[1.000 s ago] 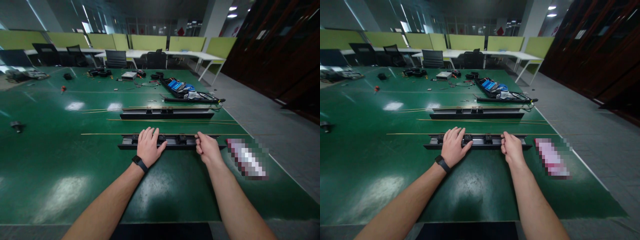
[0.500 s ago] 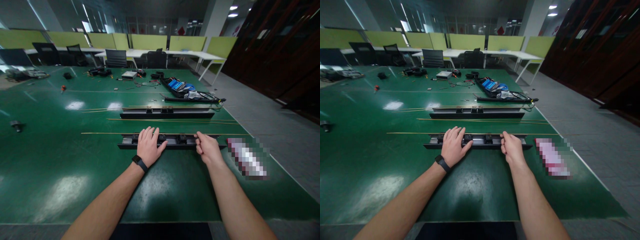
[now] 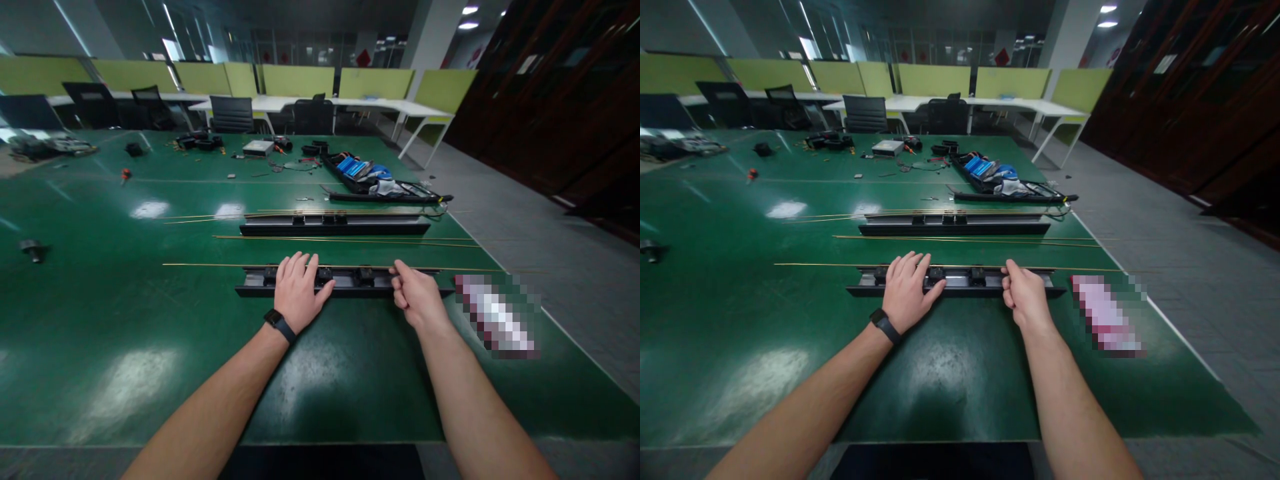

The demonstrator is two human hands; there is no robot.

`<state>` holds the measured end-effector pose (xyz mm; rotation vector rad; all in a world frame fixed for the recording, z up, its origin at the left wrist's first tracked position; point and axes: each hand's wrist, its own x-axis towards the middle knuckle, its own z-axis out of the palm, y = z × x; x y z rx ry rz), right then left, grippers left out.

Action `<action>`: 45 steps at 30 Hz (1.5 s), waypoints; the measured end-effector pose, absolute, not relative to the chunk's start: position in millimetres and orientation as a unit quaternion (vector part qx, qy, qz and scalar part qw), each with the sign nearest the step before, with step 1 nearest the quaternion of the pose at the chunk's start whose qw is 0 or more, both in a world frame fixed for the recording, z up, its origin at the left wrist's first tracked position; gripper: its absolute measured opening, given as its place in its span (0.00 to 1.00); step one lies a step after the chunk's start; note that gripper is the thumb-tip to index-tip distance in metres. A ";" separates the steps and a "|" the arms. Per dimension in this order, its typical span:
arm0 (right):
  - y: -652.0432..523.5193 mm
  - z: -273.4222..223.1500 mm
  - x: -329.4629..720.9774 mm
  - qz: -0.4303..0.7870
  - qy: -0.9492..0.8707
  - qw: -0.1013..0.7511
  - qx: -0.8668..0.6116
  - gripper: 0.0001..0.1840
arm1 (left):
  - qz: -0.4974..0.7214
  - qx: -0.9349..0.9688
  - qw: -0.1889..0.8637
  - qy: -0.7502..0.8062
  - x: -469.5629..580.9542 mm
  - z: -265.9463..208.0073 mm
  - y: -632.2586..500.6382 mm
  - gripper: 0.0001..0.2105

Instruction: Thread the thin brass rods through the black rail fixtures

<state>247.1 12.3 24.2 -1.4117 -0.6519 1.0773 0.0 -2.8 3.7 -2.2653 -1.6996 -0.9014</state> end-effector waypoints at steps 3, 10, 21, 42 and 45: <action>12.3 25.5 246.8 0.462 -0.285 0.581 -0.606 0.16 | -0.304 -0.759 0.083 -0.570 -0.1 4.0 -2.8 0.28; 14.7 21.6 246.7 0.454 -0.261 0.610 -0.595 0.15 | -0.300 -0.761 0.085 -0.568 0.3 5.8 -4.0 0.28; 11.2 25.4 246.8 0.472 -0.285 0.575 -0.604 0.16 | -0.300 -0.760 0.081 -0.571 0.2 8.0 -4.8 0.27; 16.0 20.0 248.3 0.460 -0.265 0.600 -0.599 0.15 | -0.305 -0.758 0.092 -0.569 0.7 5.1 -3.7 0.27; 15.9 20.7 247.2 0.454 -0.255 0.610 -0.598 0.15 | -0.306 -0.759 0.091 -0.568 0.6 5.1 -3.5 0.27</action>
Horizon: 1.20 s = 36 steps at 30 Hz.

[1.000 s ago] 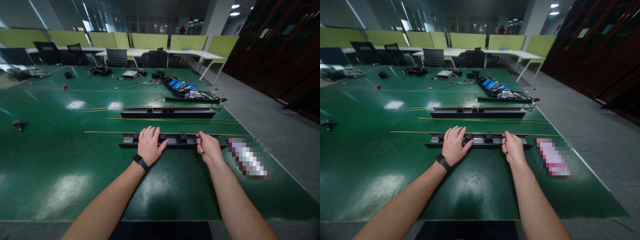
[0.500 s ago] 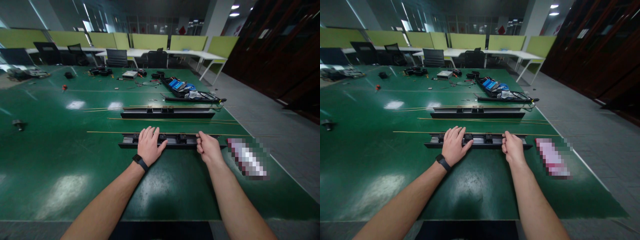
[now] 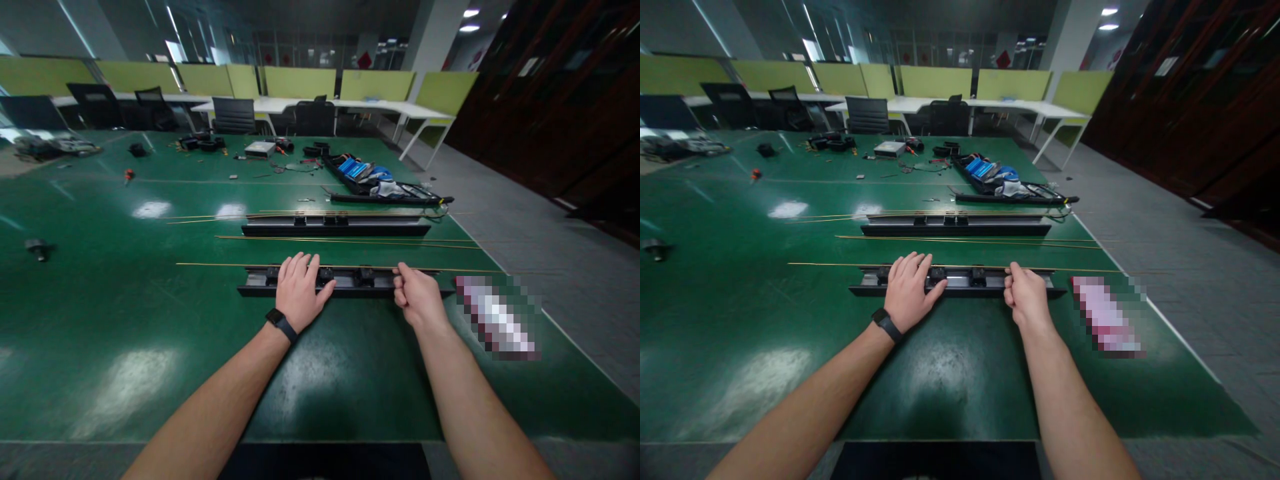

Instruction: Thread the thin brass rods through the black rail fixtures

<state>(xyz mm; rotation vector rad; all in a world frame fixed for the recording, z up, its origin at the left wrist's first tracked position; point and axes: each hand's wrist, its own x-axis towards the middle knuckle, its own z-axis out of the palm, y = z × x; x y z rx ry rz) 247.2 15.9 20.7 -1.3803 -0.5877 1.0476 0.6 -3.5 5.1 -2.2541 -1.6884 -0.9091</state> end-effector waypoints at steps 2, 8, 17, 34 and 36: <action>15.1 22.2 246.1 0.452 -0.254 0.609 -0.600 0.16 | -0.305 -0.759 0.092 -0.567 0.3 4.9 -3.2 0.27; 13.2 21.7 247.1 0.464 -0.271 0.587 -0.605 0.19 | -0.305 -0.760 0.095 -0.566 0.4 2.9 -2.6 0.28; 12.6 23.8 245.7 0.462 -0.269 0.596 -0.599 0.18 | -0.303 -0.763 0.095 -0.562 -0.5 5.4 -3.1 0.28; 12.8 20.1 247.9 0.459 -0.286 0.590 -0.599 0.19 | -0.308 -0.760 0.089 -0.566 -0.1 5.1 -3.4 0.28; 13.4 19.5 248.2 0.459 -0.280 0.599 -0.594 0.18 | -0.307 -0.761 0.088 -0.565 0.0 5.1 -3.4 0.27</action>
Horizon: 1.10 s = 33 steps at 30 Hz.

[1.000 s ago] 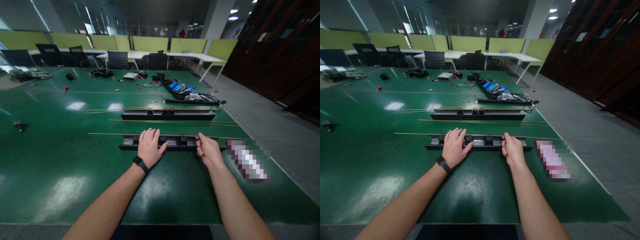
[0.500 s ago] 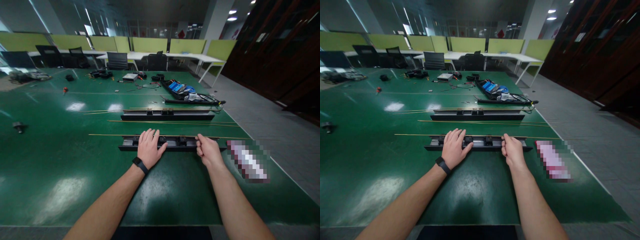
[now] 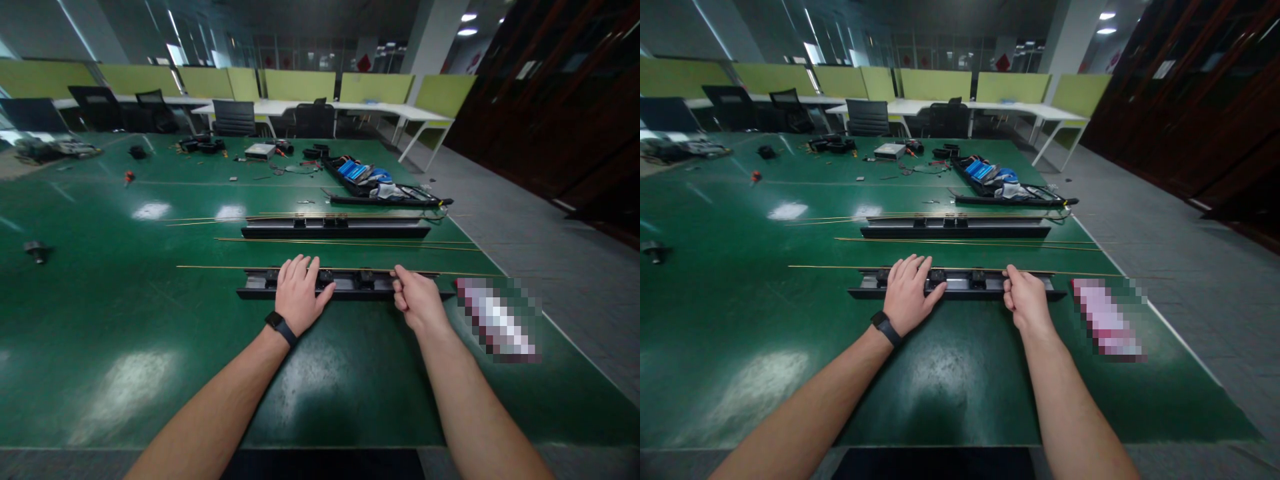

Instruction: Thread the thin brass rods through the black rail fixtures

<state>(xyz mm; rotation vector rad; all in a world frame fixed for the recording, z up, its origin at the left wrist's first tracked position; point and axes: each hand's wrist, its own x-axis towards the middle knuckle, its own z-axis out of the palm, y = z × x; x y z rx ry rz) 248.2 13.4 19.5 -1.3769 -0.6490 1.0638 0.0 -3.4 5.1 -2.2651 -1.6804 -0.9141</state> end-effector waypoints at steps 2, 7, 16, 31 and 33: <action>14.0 19.2 248.0 0.454 -0.271 0.608 -0.593 0.17 | -0.307 -0.761 0.087 -0.565 0.0 5.3 -3.4 0.27; 14.3 19.4 246.8 0.449 -0.273 0.603 -0.600 0.18 | -0.306 -0.762 0.084 -0.565 0.0 5.8 -3.7 0.27; 11.8 23.8 245.0 0.456 -0.291 0.586 -0.603 0.20 | -0.301 -0.761 0.089 -0.567 -0.3 4.2 -3.1 0.28; 10.1 24.6 244.8 0.454 -0.301 0.578 -0.608 0.20 | -0.304 -0.759 0.087 -0.569 0.4 4.9 -3.7 0.27; 10.6 24.2 245.1 0.456 -0.298 0.582 -0.604 0.19 | -0.302 -0.760 0.087 -0.569 0.3 4.8 -3.6 0.28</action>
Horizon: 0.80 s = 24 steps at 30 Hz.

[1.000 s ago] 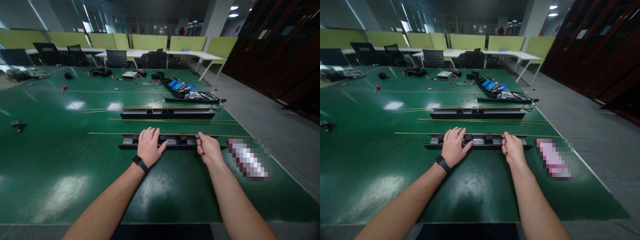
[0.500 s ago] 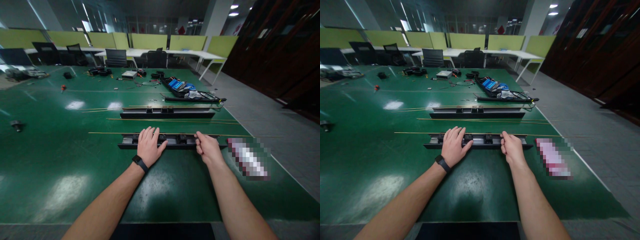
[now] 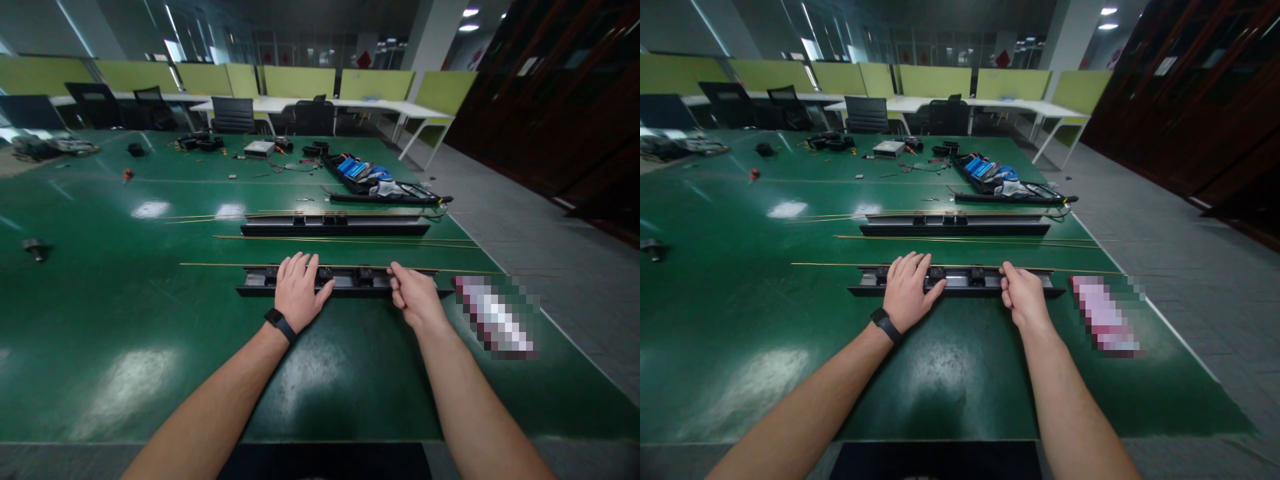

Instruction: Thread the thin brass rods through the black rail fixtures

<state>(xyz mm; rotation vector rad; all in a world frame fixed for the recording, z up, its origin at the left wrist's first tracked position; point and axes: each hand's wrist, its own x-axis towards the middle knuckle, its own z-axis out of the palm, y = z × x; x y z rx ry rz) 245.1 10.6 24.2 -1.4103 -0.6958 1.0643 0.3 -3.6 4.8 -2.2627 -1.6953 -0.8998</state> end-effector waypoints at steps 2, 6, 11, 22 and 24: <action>11.2 23.4 245.7 0.458 -0.294 0.588 -0.598 0.19 | -0.300 -0.761 0.088 -0.569 0.1 5.0 -3.4 0.28; 12.2 22.0 246.6 0.460 -0.279 0.601 -0.591 0.17 | -0.299 -0.762 0.088 -0.568 -0.4 5.4 -3.3 0.28; 12.4 23.6 246.0 0.461 -0.277 0.595 -0.597 0.16 | -0.304 -0.762 0.087 -0.564 0.0 5.3 -3.6 0.28; 12.9 23.2 245.1 0.458 -0.285 0.589 -0.601 0.18 | -0.304 -0.761 0.088 -0.567 0.2 3.3 -2.9 0.28; 13.5 21.8 245.4 0.457 -0.280 0.598 -0.596 0.18 | -0.304 -0.762 0.087 -0.565 0.1 3.8 -3.2 0.28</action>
